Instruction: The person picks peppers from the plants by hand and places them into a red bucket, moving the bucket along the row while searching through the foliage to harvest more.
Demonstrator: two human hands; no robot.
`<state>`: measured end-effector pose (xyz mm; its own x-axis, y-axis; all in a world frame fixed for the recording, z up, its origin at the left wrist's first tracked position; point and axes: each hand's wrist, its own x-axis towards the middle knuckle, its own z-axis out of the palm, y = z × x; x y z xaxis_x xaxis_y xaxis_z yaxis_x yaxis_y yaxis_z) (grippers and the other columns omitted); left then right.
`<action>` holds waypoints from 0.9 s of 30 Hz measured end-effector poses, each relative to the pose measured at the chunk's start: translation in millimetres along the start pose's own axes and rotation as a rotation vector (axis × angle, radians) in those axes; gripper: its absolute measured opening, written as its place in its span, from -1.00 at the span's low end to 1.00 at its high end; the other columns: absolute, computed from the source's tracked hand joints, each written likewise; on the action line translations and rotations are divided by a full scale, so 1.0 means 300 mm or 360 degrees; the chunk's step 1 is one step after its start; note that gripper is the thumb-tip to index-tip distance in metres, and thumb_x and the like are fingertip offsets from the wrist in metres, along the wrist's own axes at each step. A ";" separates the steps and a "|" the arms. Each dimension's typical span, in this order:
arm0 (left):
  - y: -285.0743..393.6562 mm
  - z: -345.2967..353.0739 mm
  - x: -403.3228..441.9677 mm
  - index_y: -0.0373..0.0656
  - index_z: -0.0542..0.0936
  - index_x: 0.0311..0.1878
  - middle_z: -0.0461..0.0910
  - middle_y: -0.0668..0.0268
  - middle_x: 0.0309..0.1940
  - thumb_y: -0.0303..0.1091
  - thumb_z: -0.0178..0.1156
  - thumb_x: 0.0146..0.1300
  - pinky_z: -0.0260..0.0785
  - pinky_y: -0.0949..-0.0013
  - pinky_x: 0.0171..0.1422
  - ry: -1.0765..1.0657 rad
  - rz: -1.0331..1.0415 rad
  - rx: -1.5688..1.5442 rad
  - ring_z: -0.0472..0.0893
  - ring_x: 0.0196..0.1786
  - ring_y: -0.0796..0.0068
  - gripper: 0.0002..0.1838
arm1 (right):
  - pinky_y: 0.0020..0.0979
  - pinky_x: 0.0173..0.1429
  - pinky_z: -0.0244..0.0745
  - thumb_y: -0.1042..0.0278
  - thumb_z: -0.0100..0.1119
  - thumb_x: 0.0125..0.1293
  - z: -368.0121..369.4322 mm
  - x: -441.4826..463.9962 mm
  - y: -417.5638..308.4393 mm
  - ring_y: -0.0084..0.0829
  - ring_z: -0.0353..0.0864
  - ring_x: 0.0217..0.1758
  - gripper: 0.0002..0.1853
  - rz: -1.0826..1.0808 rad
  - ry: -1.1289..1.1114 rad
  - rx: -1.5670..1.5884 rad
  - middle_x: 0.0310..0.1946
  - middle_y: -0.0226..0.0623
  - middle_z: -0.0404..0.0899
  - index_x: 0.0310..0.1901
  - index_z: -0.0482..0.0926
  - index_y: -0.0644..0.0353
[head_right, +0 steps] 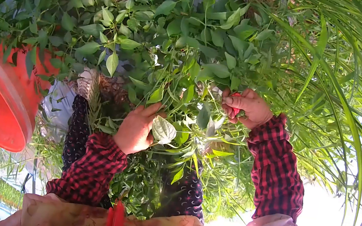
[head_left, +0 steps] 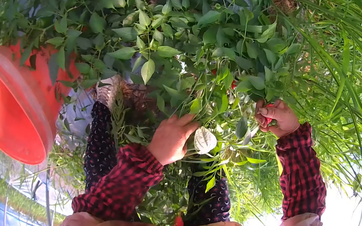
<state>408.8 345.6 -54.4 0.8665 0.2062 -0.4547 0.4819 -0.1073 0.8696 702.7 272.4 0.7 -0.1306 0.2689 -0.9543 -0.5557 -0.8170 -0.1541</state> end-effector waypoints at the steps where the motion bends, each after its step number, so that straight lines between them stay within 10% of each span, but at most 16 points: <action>1: 0.002 0.004 -0.003 -0.12 0.45 0.03 0.41 0.24 0.01 -0.57 0.25 -0.33 0.35 0.17 -0.04 0.0024 0.0021 -0.0022 0.44 -0.08 0.14 -0.35 | -0.52 -0.59 0.31 0.43 0.22 0.12 0.006 -0.023 0.019 -0.51 0.46 -0.57 -0.76 -0.0074 -0.0078 0.0097 -0.56 -0.33 0.48 -0.19 0.48 0.30; 6: 0.010 -0.011 -0.002 -0.15 0.42 0.08 0.36 0.18 0.10 -0.58 0.23 -0.33 0.33 0.18 0.00 0.0001 0.0116 0.0024 0.42 -0.08 0.11 -0.30 | -0.51 -0.09 0.43 0.64 0.10 0.10 0.014 0.006 0.184 -0.58 0.47 -0.17 -0.61 -0.0153 0.0027 -0.0816 -0.21 -0.43 0.54 0.02 0.46 0.21; 8: -0.002 -0.013 -0.001 -0.16 0.40 0.10 0.35 0.16 0.13 -0.58 0.22 -0.32 0.32 0.18 0.02 0.0059 0.0208 -0.0019 0.42 -0.10 0.10 -0.29 | -0.50 -0.07 0.43 0.57 0.12 0.12 0.080 0.072 0.231 -0.61 0.46 -0.13 -0.66 -0.0740 0.0388 -0.0447 -0.16 -0.44 0.51 -0.02 0.44 0.20; 12: -0.003 -0.025 0.000 -0.17 0.40 0.11 0.31 0.15 0.19 -0.60 0.19 -0.30 0.29 0.19 0.12 0.0097 0.0265 -0.0128 0.41 0.00 0.07 -0.30 | -0.43 -0.04 0.45 0.49 0.23 -0.02 0.176 0.193 0.210 -0.42 0.53 -0.10 -0.60 -0.0177 0.0665 0.0263 -0.07 -0.31 0.49 -0.07 0.44 0.21; 14: -0.003 -0.028 0.000 -0.17 0.40 0.10 0.30 0.15 0.21 -0.62 0.17 -0.28 0.27 0.18 0.16 0.0091 0.0281 -0.0201 0.39 0.05 0.05 -0.32 | -0.35 -0.04 0.46 0.42 0.33 -0.24 0.204 0.221 0.199 -0.16 0.54 -0.08 -0.41 -0.0949 0.0800 -0.2029 -0.02 -0.13 0.45 -0.03 0.42 0.19; 18: 0.008 -0.034 -0.011 -0.15 0.45 0.02 0.40 0.20 0.09 -0.69 0.09 -0.33 0.33 0.20 0.06 0.0151 0.0238 -0.0390 0.39 0.07 0.07 -0.35 | -0.34 0.05 0.43 0.49 0.32 -0.29 0.158 0.277 0.243 -0.09 0.49 0.02 -0.31 -0.1344 0.0576 -0.1775 -0.01 -0.06 0.45 0.05 0.39 0.16; 19: 0.011 -0.036 -0.014 -0.15 0.45 0.00 0.42 0.19 0.00 -0.70 0.09 -0.33 0.34 0.21 0.03 0.0119 0.0195 -0.0408 0.41 0.01 0.06 -0.37 | -0.34 0.07 0.42 0.50 0.31 -0.20 0.176 0.231 0.231 -0.13 0.50 0.04 -0.36 -0.0904 0.0607 -0.1499 -0.02 -0.07 0.48 0.06 0.39 0.17; 22: 0.014 -0.035 -0.013 -0.16 0.46 -0.06 0.44 0.18 -0.12 -0.70 0.08 -0.34 0.35 0.21 -0.04 0.0078 0.0180 -0.0460 0.43 -0.08 0.06 -0.41 | -0.38 0.10 0.39 0.48 0.33 -0.13 0.177 0.191 0.233 -0.16 0.53 0.01 -0.39 -0.1040 0.0478 -0.0971 -0.04 -0.07 0.48 0.07 0.39 0.17; 26: 0.008 -0.013 -0.008 -0.16 0.46 -0.13 0.45 0.20 -0.22 -0.70 0.07 -0.35 0.34 0.21 -0.10 0.0114 0.0312 -0.0546 0.44 -0.17 0.08 -0.47 | -0.43 0.21 0.24 0.52 0.33 -0.08 0.190 0.233 0.174 -0.32 0.42 0.10 -0.36 -0.1026 0.0388 -0.1732 0.02 -0.19 0.42 0.12 0.34 0.12; 27: 0.004 -0.011 -0.009 -0.16 0.46 -0.15 0.46 0.22 -0.23 -0.70 0.07 -0.35 0.33 0.21 -0.10 0.0190 0.0378 -0.0583 0.45 -0.18 0.10 -0.48 | -0.41 0.17 0.25 0.53 0.34 -0.07 0.171 0.287 0.257 -0.41 0.37 0.09 -0.35 -0.0789 0.0018 -0.0737 0.00 -0.27 0.41 0.12 0.29 0.13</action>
<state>406.7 348.1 -51.6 0.9158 0.3307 -0.2278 0.1750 0.1819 0.9676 606.5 258.7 -80.1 0.0592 0.6648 -0.7447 -0.1381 -0.7333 -0.6657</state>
